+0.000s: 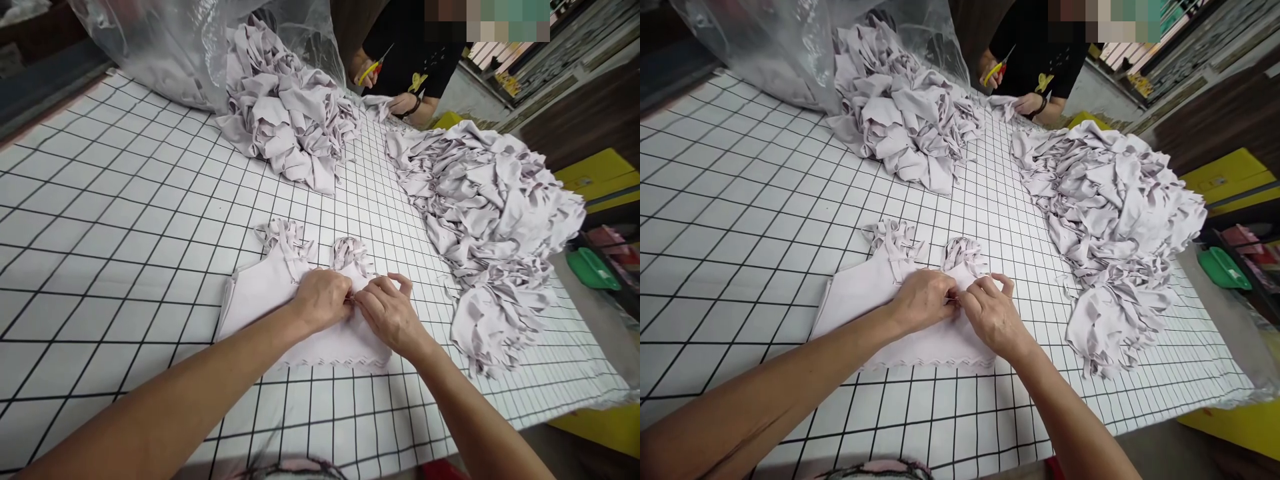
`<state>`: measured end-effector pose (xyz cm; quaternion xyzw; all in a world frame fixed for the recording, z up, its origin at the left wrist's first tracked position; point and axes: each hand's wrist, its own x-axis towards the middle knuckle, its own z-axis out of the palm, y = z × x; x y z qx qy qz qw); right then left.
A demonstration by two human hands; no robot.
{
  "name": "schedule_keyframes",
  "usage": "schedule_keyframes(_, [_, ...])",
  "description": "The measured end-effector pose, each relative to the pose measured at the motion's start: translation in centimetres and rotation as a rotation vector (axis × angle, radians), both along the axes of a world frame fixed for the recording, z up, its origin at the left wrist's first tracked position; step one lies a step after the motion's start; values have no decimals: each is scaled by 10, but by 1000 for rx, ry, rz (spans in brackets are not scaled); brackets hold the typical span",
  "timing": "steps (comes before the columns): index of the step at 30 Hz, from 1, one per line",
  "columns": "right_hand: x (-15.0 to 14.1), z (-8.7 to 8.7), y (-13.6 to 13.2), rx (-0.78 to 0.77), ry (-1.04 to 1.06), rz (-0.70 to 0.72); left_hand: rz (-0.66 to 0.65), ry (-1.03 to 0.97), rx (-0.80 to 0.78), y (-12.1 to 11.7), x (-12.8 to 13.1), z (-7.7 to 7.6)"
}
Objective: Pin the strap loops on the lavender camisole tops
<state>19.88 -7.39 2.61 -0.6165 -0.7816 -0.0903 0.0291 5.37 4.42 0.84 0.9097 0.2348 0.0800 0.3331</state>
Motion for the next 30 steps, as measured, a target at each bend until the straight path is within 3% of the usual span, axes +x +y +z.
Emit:
schedule_keyframes(7, [1, -1, -2, 37, -70, 48, -2, 11, -12, 0, 0, 2])
schedule_keyframes(22, [1, -6, -1, 139, 42, 37, -2, 2, 7, -1, 1, 0])
schedule_keyframes(30, [-2, -9, -3, 120, 21, 36, -4, -1, -1, -1, 1, -2])
